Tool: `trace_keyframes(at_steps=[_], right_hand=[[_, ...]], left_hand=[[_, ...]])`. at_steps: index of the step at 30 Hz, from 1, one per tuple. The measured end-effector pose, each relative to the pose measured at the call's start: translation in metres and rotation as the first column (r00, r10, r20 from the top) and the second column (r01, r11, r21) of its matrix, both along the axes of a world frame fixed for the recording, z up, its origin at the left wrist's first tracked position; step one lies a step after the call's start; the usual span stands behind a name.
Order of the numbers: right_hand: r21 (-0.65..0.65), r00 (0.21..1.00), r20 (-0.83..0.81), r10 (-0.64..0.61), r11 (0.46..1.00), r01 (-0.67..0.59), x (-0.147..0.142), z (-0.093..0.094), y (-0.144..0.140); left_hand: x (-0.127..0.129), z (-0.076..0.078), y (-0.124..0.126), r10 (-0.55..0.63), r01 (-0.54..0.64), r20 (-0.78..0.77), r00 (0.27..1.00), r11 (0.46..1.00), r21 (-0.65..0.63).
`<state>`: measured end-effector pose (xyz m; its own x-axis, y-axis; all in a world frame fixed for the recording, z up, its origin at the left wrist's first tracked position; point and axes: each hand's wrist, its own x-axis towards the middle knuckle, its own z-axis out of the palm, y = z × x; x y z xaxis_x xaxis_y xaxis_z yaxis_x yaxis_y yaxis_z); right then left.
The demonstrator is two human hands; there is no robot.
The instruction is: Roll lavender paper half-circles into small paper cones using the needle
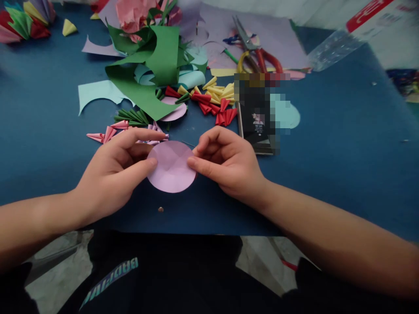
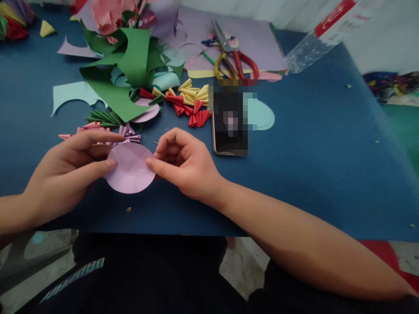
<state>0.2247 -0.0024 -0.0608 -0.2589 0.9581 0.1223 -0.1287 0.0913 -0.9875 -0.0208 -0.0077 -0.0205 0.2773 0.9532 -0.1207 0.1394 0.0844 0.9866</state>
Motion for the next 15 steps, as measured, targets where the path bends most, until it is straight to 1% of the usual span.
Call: trace_keyframes(at_steps=[2,3,5,7,9,10,12,13,15], right_hand=[[0.005,1.0,-0.01,0.02,1.0,-0.02,0.0,0.001,-0.001],[0.029,1.0,0.008,0.014,0.999,-0.014,0.001,0.001,-0.002],[0.115,0.997,0.077,-0.024,0.993,0.015,0.001,0.0,-0.004],[0.24,0.982,0.169,-0.089,0.97,0.046,0.003,-0.001,-0.006],[0.384,0.956,0.25,-0.154,0.922,0.048,0.005,0.0,-0.008],[0.45,0.945,0.281,-0.168,0.893,0.025,0.007,0.002,-0.009],[0.56,0.93,0.336,-0.149,0.826,-0.069,0.01,0.006,-0.011],[0.596,0.922,0.364,-0.133,0.794,-0.121,0.011,0.008,-0.011],[0.626,0.899,0.423,-0.116,0.754,-0.198,0.013,0.012,-0.01]], left_hand=[[0.0,-0.001,0.001,0.007,-0.006,0.004,1.0,0.998,-0.055],[0.0,-0.002,0.002,0.011,-0.01,0.01,1.0,0.998,-0.067],[0.001,-0.003,0.003,0.011,-0.01,0.012,1.0,0.997,-0.081],[0.001,-0.003,0.004,0.009,-0.009,0.0,1.0,0.996,-0.092],[0.002,-0.003,0.004,0.019,-0.021,-0.017,1.0,0.995,-0.096],[0.002,-0.002,0.003,0.028,-0.03,-0.025,0.999,0.996,-0.089],[0.001,-0.001,0.003,0.045,-0.048,-0.049,0.998,0.998,-0.05],[0.001,0.0,0.003,0.052,-0.053,-0.069,0.996,0.998,-0.02],[0.001,0.002,0.002,0.058,-0.055,-0.114,0.992,0.998,0.026]])
